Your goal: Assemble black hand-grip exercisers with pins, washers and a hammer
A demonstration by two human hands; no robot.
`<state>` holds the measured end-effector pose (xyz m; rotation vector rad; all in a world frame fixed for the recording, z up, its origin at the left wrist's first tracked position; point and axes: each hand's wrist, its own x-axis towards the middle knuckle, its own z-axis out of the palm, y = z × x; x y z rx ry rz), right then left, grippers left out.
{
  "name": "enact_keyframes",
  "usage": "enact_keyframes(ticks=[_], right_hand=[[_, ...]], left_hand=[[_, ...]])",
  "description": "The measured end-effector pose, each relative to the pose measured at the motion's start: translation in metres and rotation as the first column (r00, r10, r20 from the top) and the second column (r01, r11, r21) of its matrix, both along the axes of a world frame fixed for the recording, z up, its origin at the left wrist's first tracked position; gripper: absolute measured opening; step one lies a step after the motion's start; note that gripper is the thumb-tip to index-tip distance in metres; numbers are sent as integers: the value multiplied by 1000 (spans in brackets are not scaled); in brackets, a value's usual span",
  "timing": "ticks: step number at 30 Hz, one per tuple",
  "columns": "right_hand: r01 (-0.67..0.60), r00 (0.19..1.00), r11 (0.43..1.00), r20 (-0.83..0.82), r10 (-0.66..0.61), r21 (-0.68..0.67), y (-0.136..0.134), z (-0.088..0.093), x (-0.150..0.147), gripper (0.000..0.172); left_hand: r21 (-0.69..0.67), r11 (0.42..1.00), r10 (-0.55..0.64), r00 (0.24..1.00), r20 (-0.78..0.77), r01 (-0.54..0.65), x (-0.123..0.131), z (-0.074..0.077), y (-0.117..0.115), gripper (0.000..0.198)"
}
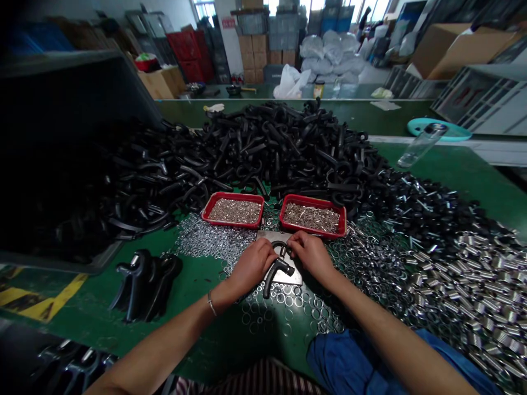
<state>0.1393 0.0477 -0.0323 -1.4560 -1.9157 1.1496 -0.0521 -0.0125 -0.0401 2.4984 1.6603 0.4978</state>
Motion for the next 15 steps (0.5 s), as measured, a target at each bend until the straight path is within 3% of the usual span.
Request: enact_keyframes(ticks=[5,10,15], right_hand=[[-34,996,995,89,26,93,4,-2,-3,20],[-22,989,990,147,2,138,5,-2,-8,21],[-9,979,983,200,-28,183,5,-5,-11,23]], left_hand=[[9,1000,-23,999,-29,23,3,-3,-2,22],[-16,997,79,994,75,-78,4,-1,-1,18],[-12,998,59,993,104,-58,3,0,-1,16]])
